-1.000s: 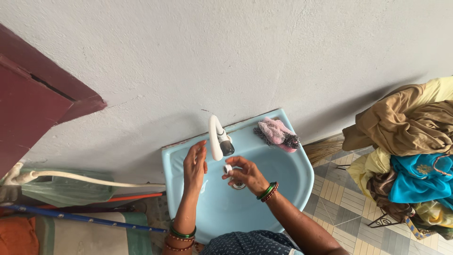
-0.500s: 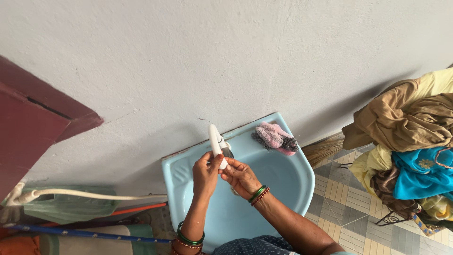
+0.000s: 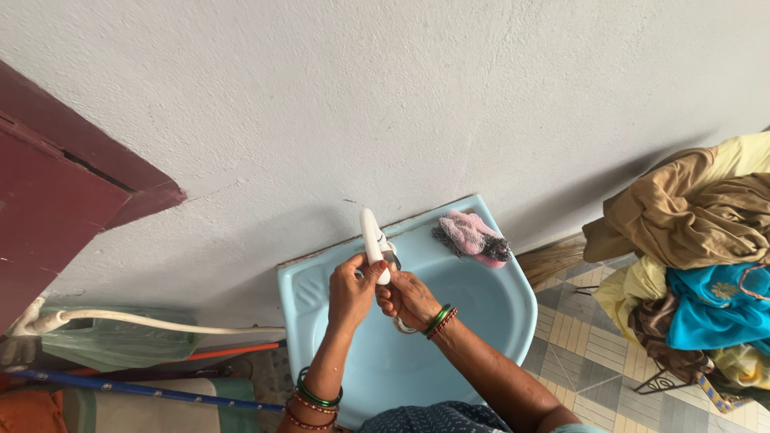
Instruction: The person wipes down a blue pedestal sink with a cloth, cleans the faucet, and scrubs the area around the drain.
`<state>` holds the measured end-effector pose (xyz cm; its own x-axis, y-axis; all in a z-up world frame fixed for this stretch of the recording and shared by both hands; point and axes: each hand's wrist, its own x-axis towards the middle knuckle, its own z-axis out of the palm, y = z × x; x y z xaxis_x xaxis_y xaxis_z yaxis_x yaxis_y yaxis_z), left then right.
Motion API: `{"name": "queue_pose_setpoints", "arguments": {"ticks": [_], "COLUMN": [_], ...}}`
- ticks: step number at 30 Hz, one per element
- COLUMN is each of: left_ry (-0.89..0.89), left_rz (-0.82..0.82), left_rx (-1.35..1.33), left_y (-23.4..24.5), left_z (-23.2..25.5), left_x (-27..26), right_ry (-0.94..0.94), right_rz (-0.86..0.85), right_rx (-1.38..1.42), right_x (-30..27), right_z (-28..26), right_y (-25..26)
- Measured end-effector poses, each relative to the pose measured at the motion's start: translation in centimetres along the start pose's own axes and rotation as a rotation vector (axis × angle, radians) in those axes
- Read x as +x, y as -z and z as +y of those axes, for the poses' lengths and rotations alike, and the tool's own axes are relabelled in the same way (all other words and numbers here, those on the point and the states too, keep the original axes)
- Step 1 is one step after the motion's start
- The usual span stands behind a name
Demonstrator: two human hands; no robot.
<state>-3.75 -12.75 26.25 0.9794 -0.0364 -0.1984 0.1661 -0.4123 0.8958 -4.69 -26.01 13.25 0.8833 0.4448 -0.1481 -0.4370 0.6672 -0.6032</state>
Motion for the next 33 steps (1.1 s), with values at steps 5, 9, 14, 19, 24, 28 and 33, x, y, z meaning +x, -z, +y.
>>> {"name": "queue_pose_setpoints", "arguments": {"ticks": [5,9,14,19,24,28,33], "left_ry": [-0.093,-0.049,-0.158,-0.033,-0.05,-0.049,-0.09], "left_rz": [0.044,0.037,0.055,0.036,0.089,0.117,0.115], "left_rx": [0.09,0.069,0.018,0.017,0.02,0.005,-0.018], "left_y": [-0.1,-0.1,0.0,-0.1,-0.1,-0.2,-0.7], "left_z": [-0.6,-1.0,-2.2,-1.8,-1.5,-1.6,-1.7], "left_x": [0.2,0.2,0.6,0.2,-0.1,0.1,0.2], "right_ry": [-0.077,-0.089,0.202,0.5,0.387,0.023,-0.159], "right_rz": [0.045,0.027,0.18,0.304,0.446,0.245,-0.019], "right_rx": [-0.062,-0.084,-0.5,-0.692,-0.286,0.087,-0.071], "right_x": [-0.1,-0.2,0.0,1.8,4.0,3.9,2.7], "right_z": [-0.7,-1.0,1.4,3.7,4.3,2.6,0.7], "right_y": [-1.3,-1.4,-0.5,-0.6,-2.2,-0.1,1.4]}}
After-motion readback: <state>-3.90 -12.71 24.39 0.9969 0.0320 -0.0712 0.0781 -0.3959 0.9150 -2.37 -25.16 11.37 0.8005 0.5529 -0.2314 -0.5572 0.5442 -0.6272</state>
